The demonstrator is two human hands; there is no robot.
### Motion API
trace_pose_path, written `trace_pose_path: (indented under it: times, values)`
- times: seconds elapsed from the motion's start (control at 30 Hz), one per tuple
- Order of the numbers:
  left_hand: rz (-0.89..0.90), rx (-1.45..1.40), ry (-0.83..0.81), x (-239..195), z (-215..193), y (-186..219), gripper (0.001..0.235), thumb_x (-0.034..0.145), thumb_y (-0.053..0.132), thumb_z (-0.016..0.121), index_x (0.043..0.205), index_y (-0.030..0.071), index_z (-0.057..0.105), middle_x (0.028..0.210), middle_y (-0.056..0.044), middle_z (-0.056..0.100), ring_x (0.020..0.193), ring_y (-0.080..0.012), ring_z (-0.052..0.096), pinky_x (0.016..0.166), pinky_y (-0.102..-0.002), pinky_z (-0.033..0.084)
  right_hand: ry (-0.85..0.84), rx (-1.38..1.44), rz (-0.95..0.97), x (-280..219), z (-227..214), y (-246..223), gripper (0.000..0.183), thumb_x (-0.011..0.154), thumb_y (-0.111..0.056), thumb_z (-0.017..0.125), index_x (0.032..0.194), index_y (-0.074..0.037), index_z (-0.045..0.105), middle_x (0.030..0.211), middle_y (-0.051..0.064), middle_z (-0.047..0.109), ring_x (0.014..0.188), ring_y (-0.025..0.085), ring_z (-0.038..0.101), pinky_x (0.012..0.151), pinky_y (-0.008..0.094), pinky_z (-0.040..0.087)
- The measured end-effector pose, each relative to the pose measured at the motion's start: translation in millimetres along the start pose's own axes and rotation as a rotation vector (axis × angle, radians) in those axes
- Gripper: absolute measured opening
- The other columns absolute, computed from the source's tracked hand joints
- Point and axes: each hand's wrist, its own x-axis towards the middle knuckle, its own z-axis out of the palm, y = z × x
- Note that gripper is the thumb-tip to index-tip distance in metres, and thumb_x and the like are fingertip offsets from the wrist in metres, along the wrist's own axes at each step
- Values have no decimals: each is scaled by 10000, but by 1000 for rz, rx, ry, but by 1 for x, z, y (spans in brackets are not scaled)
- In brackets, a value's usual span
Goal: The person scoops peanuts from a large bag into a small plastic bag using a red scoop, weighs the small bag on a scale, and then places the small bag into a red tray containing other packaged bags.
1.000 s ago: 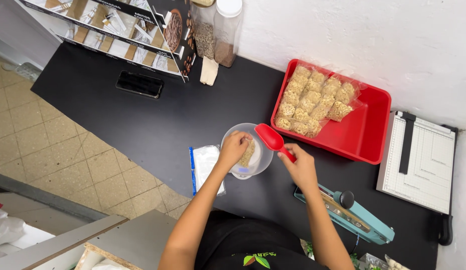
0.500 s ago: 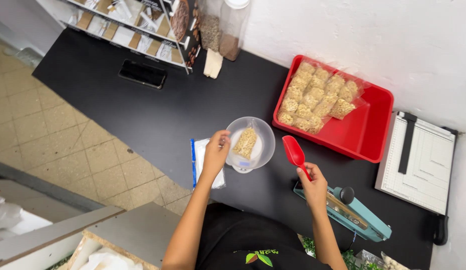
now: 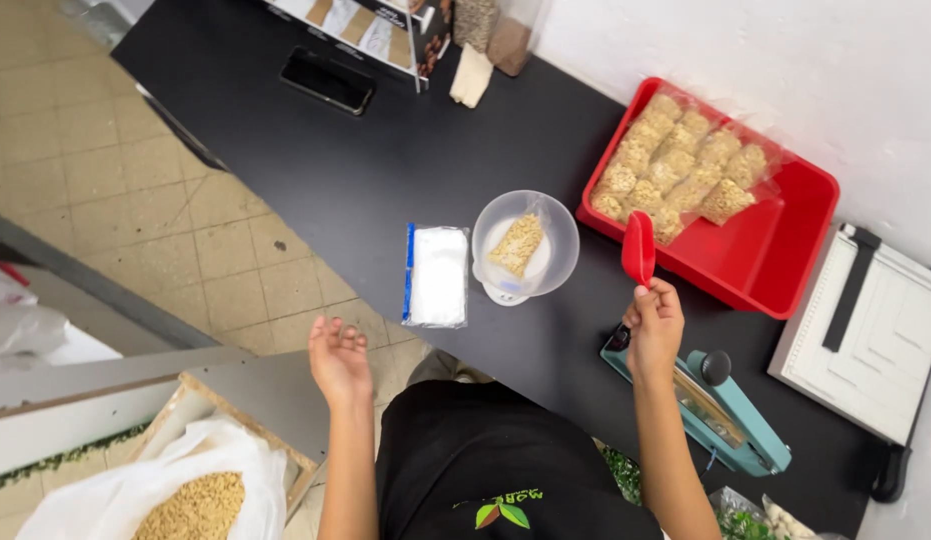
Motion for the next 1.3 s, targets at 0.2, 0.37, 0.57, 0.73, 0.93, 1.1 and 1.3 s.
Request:
trace_pose_path:
  times: [0.2, 0.37, 0.57, 0.73, 0.93, 1.1, 1.3]
  values:
    - [200, 603, -175, -79, 17, -12, 142, 1032, 97, 546, 1152, 66, 616, 912, -63, 586, 802, -177, 565, 706, -292, 470, -93, -163, -71, -52, 28, 39, 172, 960, -48, 680, 1123, -73, 628, 716, -5, 514, 538, 73, 479, 499, 203, 405]
    - [-170, 831, -849, -99, 7, -73, 622, 988, 321, 673, 1503, 28, 485, 1403, -266, 589, 1248, -371, 610, 963, -453, 538, -611, -657, -136, -113, 74, 29, 310, 875, -226, 802, 1159, -137, 715, 950, 107, 788, 883, 304, 756, 736, 384, 568]
    - [-129, 524, -530, -123, 28, -78, 424, 1072, 285, 484, 1330, -27, 611, 1250, -230, 713, 1191, -304, 648, 1017, -413, 512, -1214, -837, -387, -119, 100, -11, 461, 901, -254, 751, 1332, -123, 653, 1165, 187, 738, 1090, 391, 707, 918, 492, 571]
    - [-160, 576, -469, -73, 8, -84, 401, 1093, 266, 413, 1189, -30, 666, 1185, -220, 739, 1090, -302, 708, 882, -367, 549, -712, -779, -335, -16, 96, -34, 142, 902, -170, 757, 1034, -120, 772, 918, 129, 767, 860, 326, 739, 744, 410, 593]
    - [-173, 672, -459, -44, 14, -79, 382, 1091, 249, 418, 1161, -17, 683, 1066, -191, 761, 948, -256, 745, 758, -315, 571, -577, -932, -557, 95, 117, -11, 324, 935, -218, 740, 1257, -176, 724, 1128, 94, 697, 1056, 334, 681, 943, 464, 537]
    - [-195, 691, -490, -33, 30, -79, 375, 1090, 244, 422, 1158, -24, 676, 997, -175, 749, 876, -226, 734, 715, -292, 561, -582, -1244, -687, 146, 131, 38, 226, 860, -336, 779, 1081, -292, 778, 1154, -14, 643, 1125, 266, 608, 1024, 391, 475]
    - [-210, 755, -500, -18, 44, -83, 384, 1089, 250, 424, 1125, -26, 689, 938, -174, 744, 820, -229, 728, 677, -296, 557, -794, -950, -803, 141, 139, -4, 128, 869, -268, 768, 773, -191, 733, 1102, -46, 722, 1138, 267, 623, 1006, 404, 477]
